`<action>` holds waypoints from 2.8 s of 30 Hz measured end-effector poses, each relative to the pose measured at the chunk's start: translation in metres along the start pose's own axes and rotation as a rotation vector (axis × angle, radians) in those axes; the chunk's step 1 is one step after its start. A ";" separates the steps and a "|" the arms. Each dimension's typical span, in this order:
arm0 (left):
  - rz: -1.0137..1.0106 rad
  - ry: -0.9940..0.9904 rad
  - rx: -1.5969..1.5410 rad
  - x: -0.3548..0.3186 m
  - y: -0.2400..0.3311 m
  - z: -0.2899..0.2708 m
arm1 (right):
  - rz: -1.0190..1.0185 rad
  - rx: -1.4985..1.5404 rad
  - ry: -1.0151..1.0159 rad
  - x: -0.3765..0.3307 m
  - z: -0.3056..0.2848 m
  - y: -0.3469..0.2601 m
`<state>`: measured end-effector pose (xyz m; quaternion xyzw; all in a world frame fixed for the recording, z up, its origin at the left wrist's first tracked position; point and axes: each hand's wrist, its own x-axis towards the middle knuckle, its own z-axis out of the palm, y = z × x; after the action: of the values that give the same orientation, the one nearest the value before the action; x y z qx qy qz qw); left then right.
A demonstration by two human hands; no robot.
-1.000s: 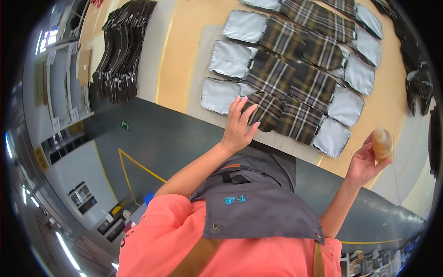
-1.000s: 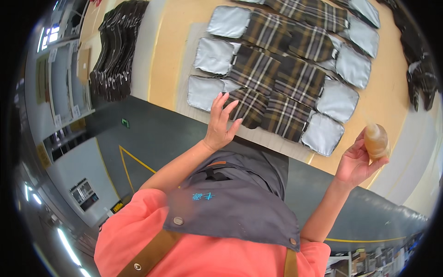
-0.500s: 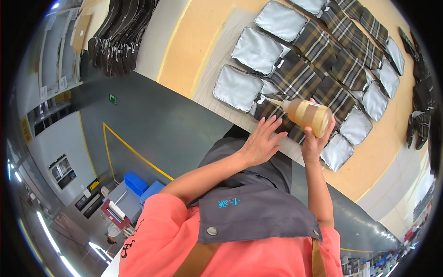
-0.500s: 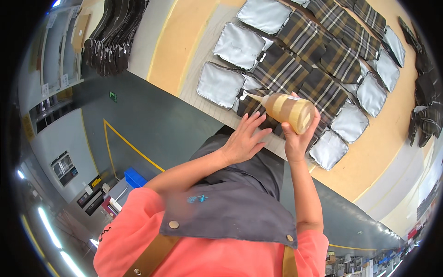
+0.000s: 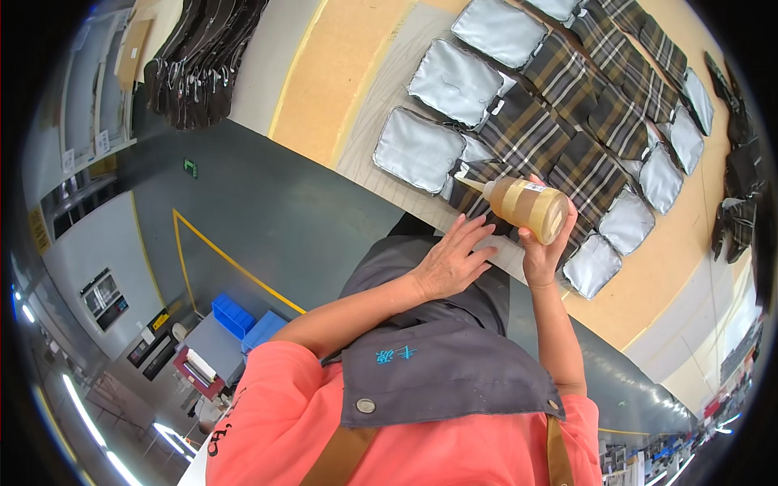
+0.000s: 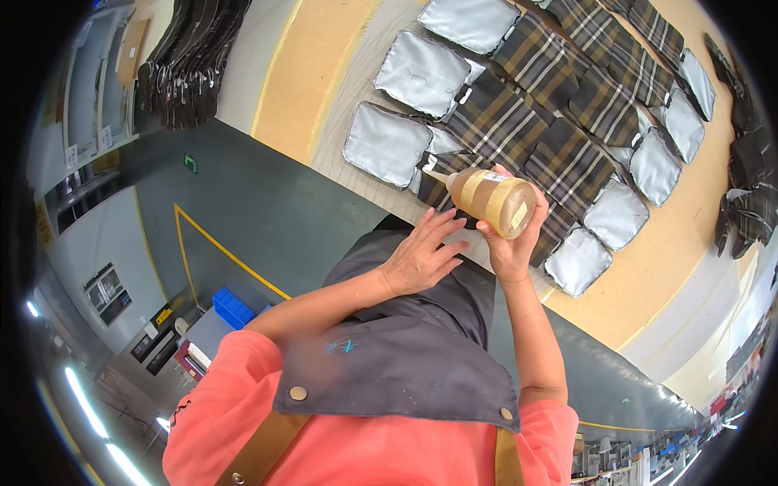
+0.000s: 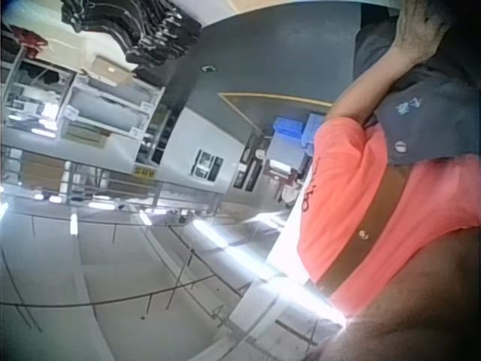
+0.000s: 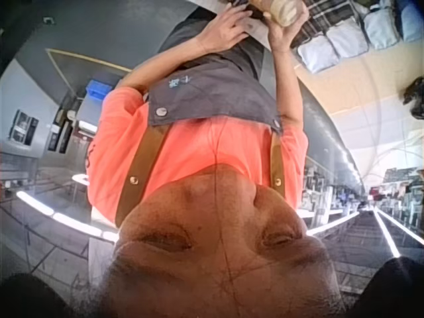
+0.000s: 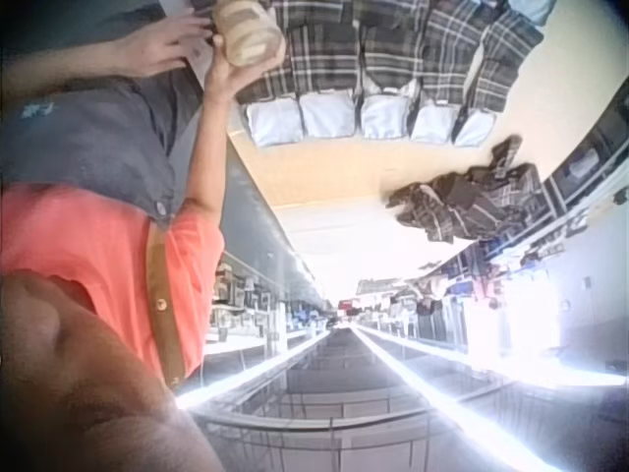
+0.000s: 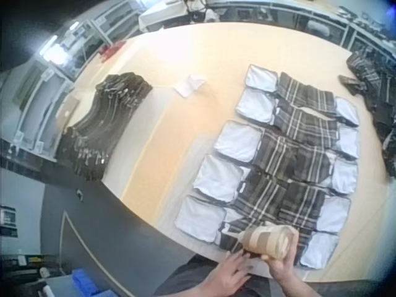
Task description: The person assembles plaid fabric pouches by applying adhesive from a squeeze bottle to the edges of the fabric and pressing them onto white backing pieces. They repeat this process for multiple units, stacking the finished pouches on the table.
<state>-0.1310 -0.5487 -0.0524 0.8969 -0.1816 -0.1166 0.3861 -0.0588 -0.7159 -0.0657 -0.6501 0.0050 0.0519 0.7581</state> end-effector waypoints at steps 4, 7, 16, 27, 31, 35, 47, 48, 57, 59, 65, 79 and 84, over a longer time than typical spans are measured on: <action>0.012 0.006 0.002 -0.002 -0.001 0.000 | -0.039 -0.020 0.030 0.005 0.000 0.000; 0.018 0.010 -0.009 -0.003 -0.001 -0.002 | -0.027 -0.019 0.025 0.003 -0.001 -0.002; 0.052 0.013 -0.057 -0.004 0.002 -0.004 | 0.027 -0.061 0.033 0.000 -0.001 -0.006; 0.037 0.235 -0.074 0.061 0.011 -0.014 | 0.372 1.537 0.047 0.095 -0.053 -0.076; -0.055 0.362 0.032 0.117 0.005 -0.014 | 0.140 0.829 0.226 0.119 -0.061 -0.087; -0.161 0.374 0.113 0.153 -0.007 0.003 | 0.079 0.331 0.155 0.121 -0.058 -0.059; -0.208 0.244 0.086 0.149 -0.009 0.020 | -0.054 -0.074 -0.050 0.130 -0.043 -0.017; -0.214 0.232 0.081 0.148 -0.009 0.021 | -0.059 -0.091 -0.064 0.130 -0.042 -0.017; -0.229 0.182 0.057 0.145 -0.007 0.019 | -0.054 -0.091 -0.112 0.119 -0.036 -0.017; -0.213 0.202 0.053 0.145 -0.008 0.019 | -0.081 -0.085 -0.091 0.120 -0.037 -0.016; -0.204 0.249 0.051 0.145 -0.009 0.021 | -0.054 -0.053 -0.051 0.120 -0.038 -0.014; -0.216 0.176 0.014 0.148 -0.007 0.013 | 0.157 0.133 0.047 0.107 -0.034 -0.021; -0.146 0.223 0.007 0.164 0.002 0.008 | 0.608 1.295 0.151 0.143 -0.056 -0.048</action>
<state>0.0147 -0.6229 -0.0676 0.9163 -0.0721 -0.0431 0.3915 0.0906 -0.7682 -0.0379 -0.0419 0.2680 0.2021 0.9410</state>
